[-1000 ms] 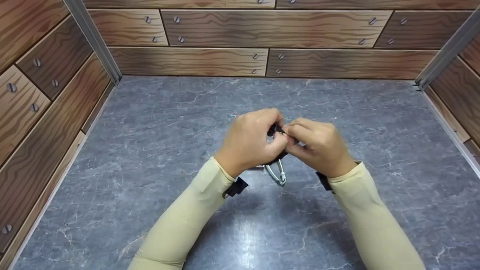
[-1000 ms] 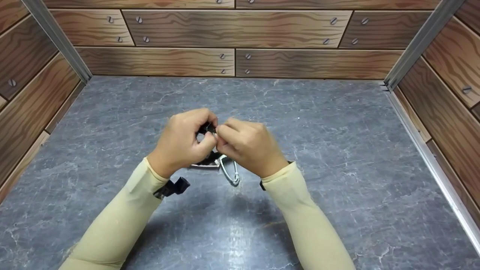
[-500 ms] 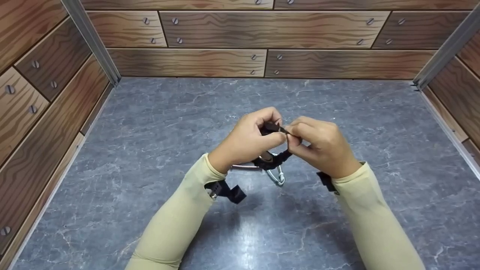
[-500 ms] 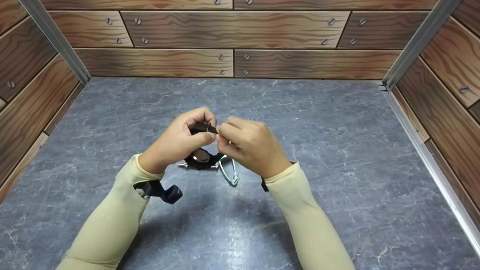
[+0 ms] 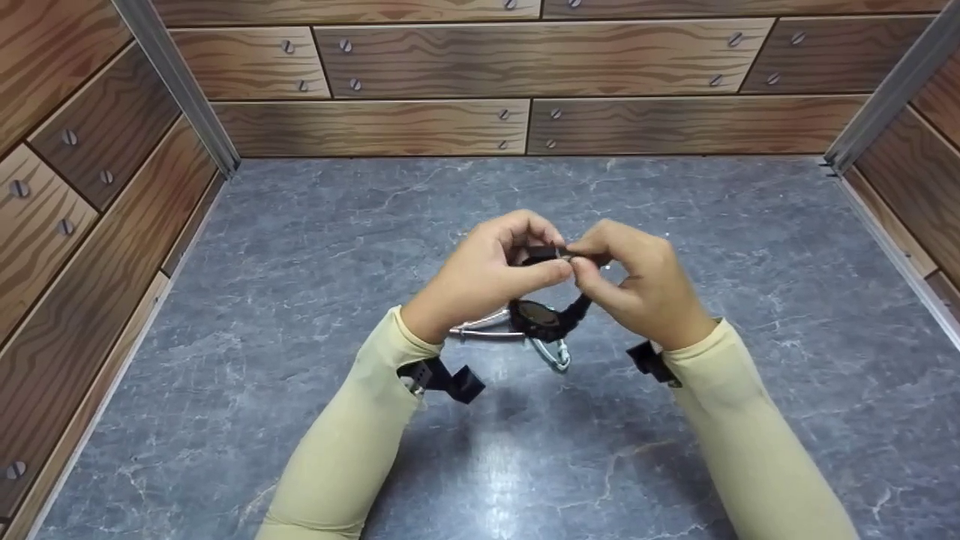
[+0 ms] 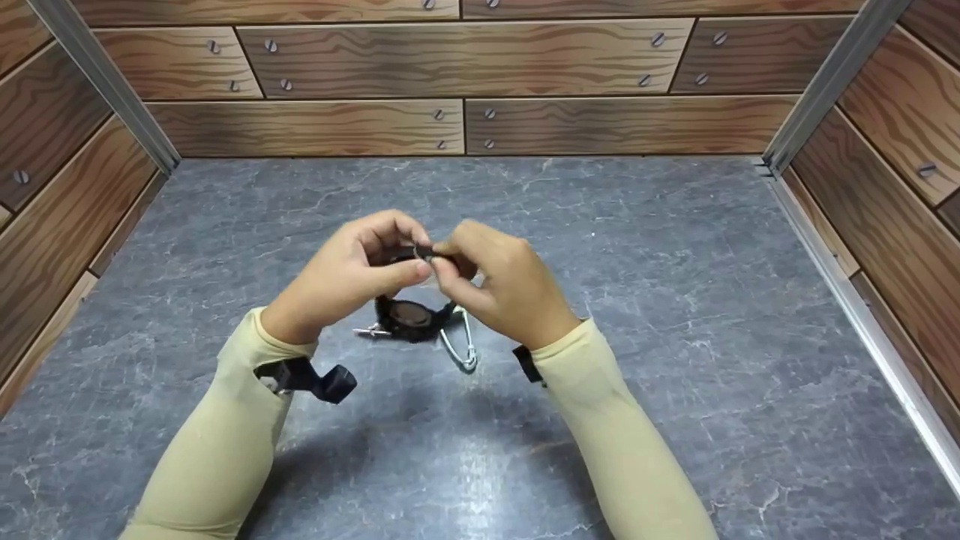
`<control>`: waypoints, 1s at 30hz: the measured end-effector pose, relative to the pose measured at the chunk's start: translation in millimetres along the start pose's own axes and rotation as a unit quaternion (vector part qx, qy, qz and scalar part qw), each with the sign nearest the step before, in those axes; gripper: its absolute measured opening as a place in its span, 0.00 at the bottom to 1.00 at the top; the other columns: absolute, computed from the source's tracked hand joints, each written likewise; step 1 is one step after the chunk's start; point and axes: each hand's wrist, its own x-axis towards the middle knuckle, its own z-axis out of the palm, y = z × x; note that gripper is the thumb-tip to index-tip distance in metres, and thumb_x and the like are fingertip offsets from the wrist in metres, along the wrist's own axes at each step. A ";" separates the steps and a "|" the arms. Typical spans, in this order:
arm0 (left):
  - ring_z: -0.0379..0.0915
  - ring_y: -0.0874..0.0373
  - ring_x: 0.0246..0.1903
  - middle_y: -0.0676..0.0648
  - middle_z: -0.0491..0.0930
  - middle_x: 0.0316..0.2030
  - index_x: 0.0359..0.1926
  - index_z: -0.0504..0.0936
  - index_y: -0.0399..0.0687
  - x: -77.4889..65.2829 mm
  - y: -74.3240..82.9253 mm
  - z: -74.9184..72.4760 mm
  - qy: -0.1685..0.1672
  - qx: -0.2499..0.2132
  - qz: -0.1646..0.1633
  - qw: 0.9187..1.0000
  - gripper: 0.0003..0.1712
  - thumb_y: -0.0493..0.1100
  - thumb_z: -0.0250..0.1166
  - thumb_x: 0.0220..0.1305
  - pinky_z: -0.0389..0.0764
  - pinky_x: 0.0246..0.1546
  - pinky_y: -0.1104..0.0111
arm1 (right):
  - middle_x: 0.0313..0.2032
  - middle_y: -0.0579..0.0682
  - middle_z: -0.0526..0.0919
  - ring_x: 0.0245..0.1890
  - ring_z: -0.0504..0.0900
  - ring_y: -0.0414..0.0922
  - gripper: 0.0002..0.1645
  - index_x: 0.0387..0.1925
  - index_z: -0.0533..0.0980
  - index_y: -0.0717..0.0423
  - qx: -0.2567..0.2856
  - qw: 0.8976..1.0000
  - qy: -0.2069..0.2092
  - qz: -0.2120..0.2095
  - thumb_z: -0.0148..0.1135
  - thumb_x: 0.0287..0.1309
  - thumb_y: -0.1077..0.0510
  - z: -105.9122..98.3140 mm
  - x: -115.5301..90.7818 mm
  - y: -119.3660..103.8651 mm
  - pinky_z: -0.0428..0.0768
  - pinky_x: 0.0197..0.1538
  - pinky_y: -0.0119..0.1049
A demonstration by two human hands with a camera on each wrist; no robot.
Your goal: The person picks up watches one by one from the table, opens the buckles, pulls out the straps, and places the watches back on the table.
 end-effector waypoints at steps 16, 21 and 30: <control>0.79 0.61 0.33 0.47 0.88 0.41 0.52 0.84 0.37 1.6 -0.8 8.9 0.074 -0.037 0.030 0.996 0.18 0.36 0.75 0.62 0.79 0.31 0.72 | 0.26 0.51 0.84 0.26 0.81 0.40 0.06 0.30 0.80 0.63 -0.100 0.994 0.038 -0.001 0.61 0.55 0.73 5.9 2.3 -2.5 0.78 0.36 0.20; 0.75 0.61 0.30 0.48 0.85 0.37 0.48 0.81 0.39 0.8 0.4 9.1 0.092 -0.044 0.025 0.994 0.17 0.35 0.75 0.60 0.77 0.30 0.72 | 0.25 0.51 0.85 0.23 0.80 0.40 0.05 0.31 0.81 0.63 -0.129 0.990 0.059 -0.009 0.62 0.57 0.71 10.9 1.5 -2.5 0.76 0.33 0.21; 0.79 0.61 0.31 0.47 0.86 0.41 0.48 0.84 0.40 1.0 1.7 10.7 0.078 -0.013 0.036 0.996 0.14 0.36 0.74 0.61 0.81 0.26 0.69 | 0.23 0.51 0.84 0.20 0.79 0.42 0.04 0.32 0.80 0.62 -0.158 0.983 0.091 -0.035 0.62 0.56 0.71 14.7 -2.3 -2.3 0.78 0.26 0.31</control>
